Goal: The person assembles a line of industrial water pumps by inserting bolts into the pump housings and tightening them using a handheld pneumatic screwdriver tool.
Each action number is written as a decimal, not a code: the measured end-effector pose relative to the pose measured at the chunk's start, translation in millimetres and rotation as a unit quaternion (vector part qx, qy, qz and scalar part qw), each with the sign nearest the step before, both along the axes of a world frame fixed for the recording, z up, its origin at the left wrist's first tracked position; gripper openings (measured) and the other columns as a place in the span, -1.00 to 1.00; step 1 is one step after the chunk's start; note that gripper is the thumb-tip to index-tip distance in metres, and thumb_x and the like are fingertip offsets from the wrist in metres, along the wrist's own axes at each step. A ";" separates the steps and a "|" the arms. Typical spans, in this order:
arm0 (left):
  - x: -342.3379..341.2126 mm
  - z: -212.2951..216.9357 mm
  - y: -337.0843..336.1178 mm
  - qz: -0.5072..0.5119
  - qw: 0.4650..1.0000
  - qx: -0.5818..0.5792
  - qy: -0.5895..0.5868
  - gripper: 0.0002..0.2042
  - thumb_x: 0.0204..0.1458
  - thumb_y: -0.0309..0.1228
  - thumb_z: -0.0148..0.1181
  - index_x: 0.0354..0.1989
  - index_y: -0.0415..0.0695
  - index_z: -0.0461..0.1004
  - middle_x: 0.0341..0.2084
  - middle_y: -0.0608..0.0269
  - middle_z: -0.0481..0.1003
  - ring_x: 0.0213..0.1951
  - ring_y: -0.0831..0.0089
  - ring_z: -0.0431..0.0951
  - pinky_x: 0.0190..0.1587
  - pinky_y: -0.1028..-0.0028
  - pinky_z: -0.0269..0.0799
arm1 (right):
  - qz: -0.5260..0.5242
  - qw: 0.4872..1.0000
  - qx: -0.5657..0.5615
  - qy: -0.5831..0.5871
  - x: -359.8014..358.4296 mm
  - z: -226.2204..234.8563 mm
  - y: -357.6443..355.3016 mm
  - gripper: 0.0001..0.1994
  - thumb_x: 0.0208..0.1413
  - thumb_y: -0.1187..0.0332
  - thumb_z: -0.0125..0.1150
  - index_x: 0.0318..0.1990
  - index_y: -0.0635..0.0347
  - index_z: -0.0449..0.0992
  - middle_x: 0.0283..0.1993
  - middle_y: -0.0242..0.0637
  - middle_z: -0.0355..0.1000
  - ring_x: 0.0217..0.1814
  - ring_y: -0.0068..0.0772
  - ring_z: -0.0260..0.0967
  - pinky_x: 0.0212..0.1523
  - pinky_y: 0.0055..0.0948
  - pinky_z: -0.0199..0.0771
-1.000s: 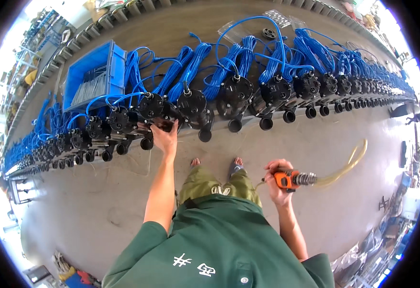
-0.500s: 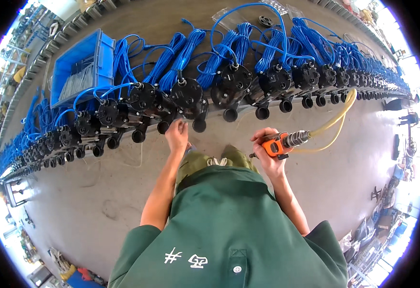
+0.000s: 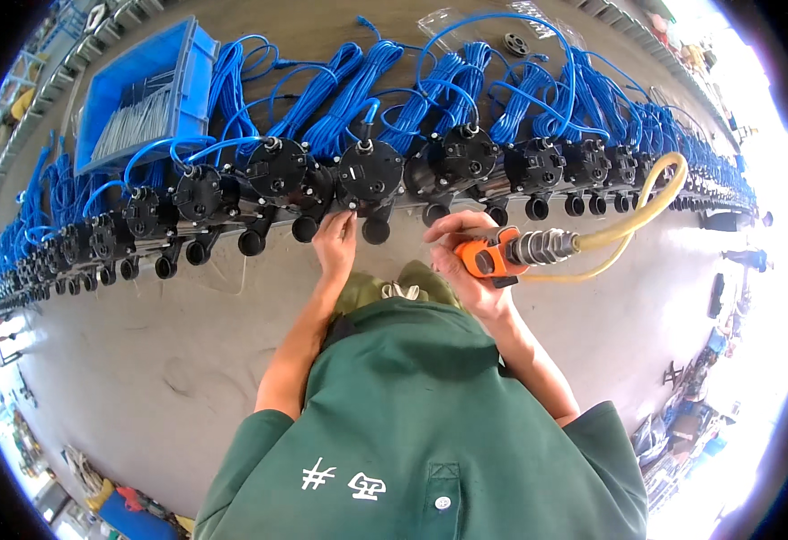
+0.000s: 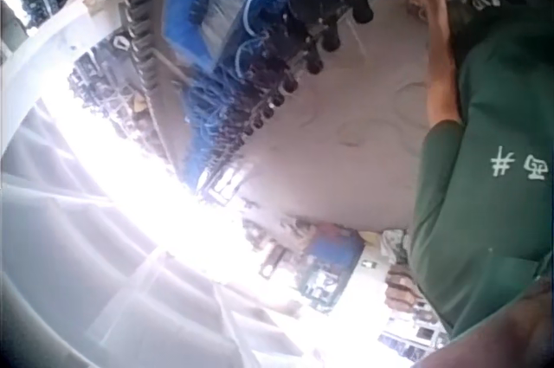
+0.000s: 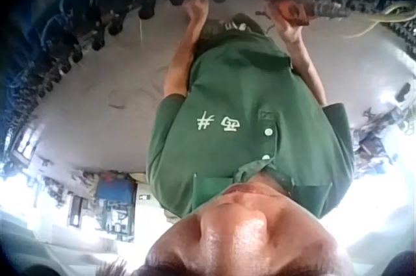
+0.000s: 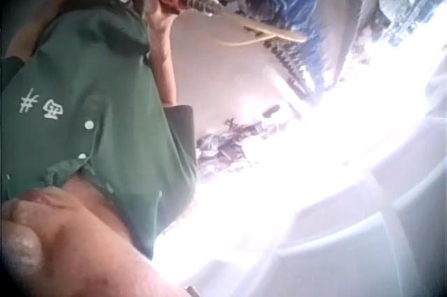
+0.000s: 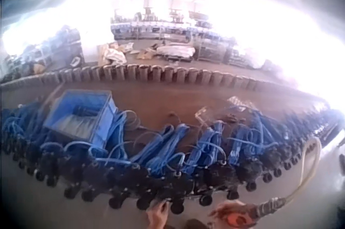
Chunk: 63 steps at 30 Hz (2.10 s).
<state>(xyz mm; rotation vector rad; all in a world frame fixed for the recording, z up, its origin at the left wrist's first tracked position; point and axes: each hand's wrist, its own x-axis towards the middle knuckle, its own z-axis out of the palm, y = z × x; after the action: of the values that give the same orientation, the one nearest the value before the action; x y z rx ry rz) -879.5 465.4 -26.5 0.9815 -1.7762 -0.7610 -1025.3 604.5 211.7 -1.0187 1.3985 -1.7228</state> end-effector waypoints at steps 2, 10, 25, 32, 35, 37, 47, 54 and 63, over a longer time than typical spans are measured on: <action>0.7 -1.9 0.8 0.002 1.000 0.029 -0.010 -0.91 0.02 -0.56 0.34 -0.30 -0.24 0.58 -0.41 0.15 0.57 -0.47 0.31 0.61 -0.42 0.40 0.50 | 0.009 1.000 0.007 -0.010 5.9 3.7 -11.5 -0.74 0.10 0.60 0.24 -0.05 0.30 0.40 -0.14 -0.19 0.49 -0.35 -0.62 0.39 -0.32 -0.59 0.44; -0.3 -5.5 -1.5 -0.023 0.998 0.053 -0.003 -0.85 -0.02 -0.55 0.35 -0.26 -0.16 0.56 -0.44 0.16 0.56 -0.46 0.30 0.61 -0.41 0.35 0.50 | 0.028 0.999 0.011 -0.021 15.8 6.1 -41.8 -0.74 0.05 0.60 0.26 -0.09 0.27 0.44 -0.26 -0.33 0.49 -0.37 -0.65 0.39 -0.36 -0.61 0.39; 1.3 -2.7 -8.7 -0.029 0.999 0.010 -0.028 -0.93 0.01 -0.54 0.29 -0.32 -0.20 0.59 -0.45 0.10 0.57 -0.45 0.09 0.58 -0.41 0.27 0.49 | 0.062 0.996 -0.065 0.003 30.6 -17.0 -117.3 -0.77 0.00 0.65 0.08 -0.16 0.30 0.48 -0.25 -0.25 0.49 -0.22 -0.48 0.49 -0.21 -0.47 0.53; 3.2 -4.0 -3.5 -0.008 1.000 0.002 -0.021 -0.94 0.02 -0.54 0.29 -0.33 -0.20 0.60 -0.44 0.10 0.58 -0.44 0.09 0.60 -0.41 0.28 0.50 | 0.095 0.986 -0.121 0.056 24.4 -14.4 -121.1 -0.74 -0.01 0.61 0.11 -0.12 0.31 0.38 -0.26 -0.17 0.41 -0.42 -0.54 0.34 -0.40 -0.53 0.45; -1.6 -0.4 -7.4 -0.009 1.000 -0.010 -0.018 -0.94 0.02 -0.55 0.28 -0.33 -0.21 0.59 -0.44 0.09 0.58 -0.45 0.09 0.60 -0.42 0.28 0.50 | 0.105 0.990 -0.093 0.018 22.3 -24.0 -126.3 -0.73 -0.02 0.62 0.15 -0.12 0.27 0.46 -0.27 -0.28 0.46 -0.27 -0.53 0.43 -0.27 -0.50 0.48; 0.0 -0.7 -4.2 -0.007 1.000 -0.009 -0.012 -0.94 0.02 -0.56 0.28 -0.33 -0.22 0.59 -0.44 0.09 0.58 -0.45 0.09 0.60 -0.42 0.28 0.51 | 0.088 0.993 -0.076 -0.002 24.8 -22.0 -128.1 -0.75 -0.03 0.63 0.14 -0.15 0.28 0.47 -0.30 -0.30 0.46 -0.28 -0.54 0.44 -0.27 -0.51 0.48; 0.8 -6.0 -3.6 -0.010 0.997 -0.025 -0.067 -0.94 -0.03 -0.59 0.24 -0.37 -0.21 0.54 -0.46 0.01 0.54 -0.37 0.01 0.57 -0.31 0.19 0.46 | 0.164 0.979 -0.103 0.070 29.2 -0.5 -136.4 -0.63 -0.09 0.55 0.21 -0.04 0.33 0.55 -0.26 -0.26 0.53 -0.28 -0.58 0.46 -0.24 -0.51 0.51; 28.0 98.9 3.9 0.064 0.996 0.055 -0.032 -0.89 0.12 -0.51 0.22 -0.27 -0.31 0.58 -0.40 0.07 0.63 -0.40 0.27 0.63 -0.26 0.37 0.54 | 0.160 0.984 -0.075 0.005 11.2 51.8 -112.6 -0.67 -0.10 0.56 0.15 -0.10 0.29 0.55 -0.26 -0.22 0.57 -0.36 -0.57 0.48 -0.32 -0.52 0.50; -36.7 363.8 -8.8 -0.369 0.883 0.275 0.088 -0.55 0.17 -0.39 0.29 0.19 -0.31 0.42 -0.11 0.18 0.58 -0.34 0.65 0.49 -0.40 0.63 0.40 | 0.245 0.943 0.044 -0.218 -34.2 60.7 -52.7 -0.74 -0.13 0.55 0.12 -0.19 0.26 0.42 -0.53 -0.23 0.44 -0.56 -0.48 0.37 -0.55 -0.50 0.30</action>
<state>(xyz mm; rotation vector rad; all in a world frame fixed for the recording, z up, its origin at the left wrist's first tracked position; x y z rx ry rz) -916.2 456.7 337.2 0.5107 -1.7968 -1.8535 -1059.5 551.8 272.4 -0.7861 0.8410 -1.3858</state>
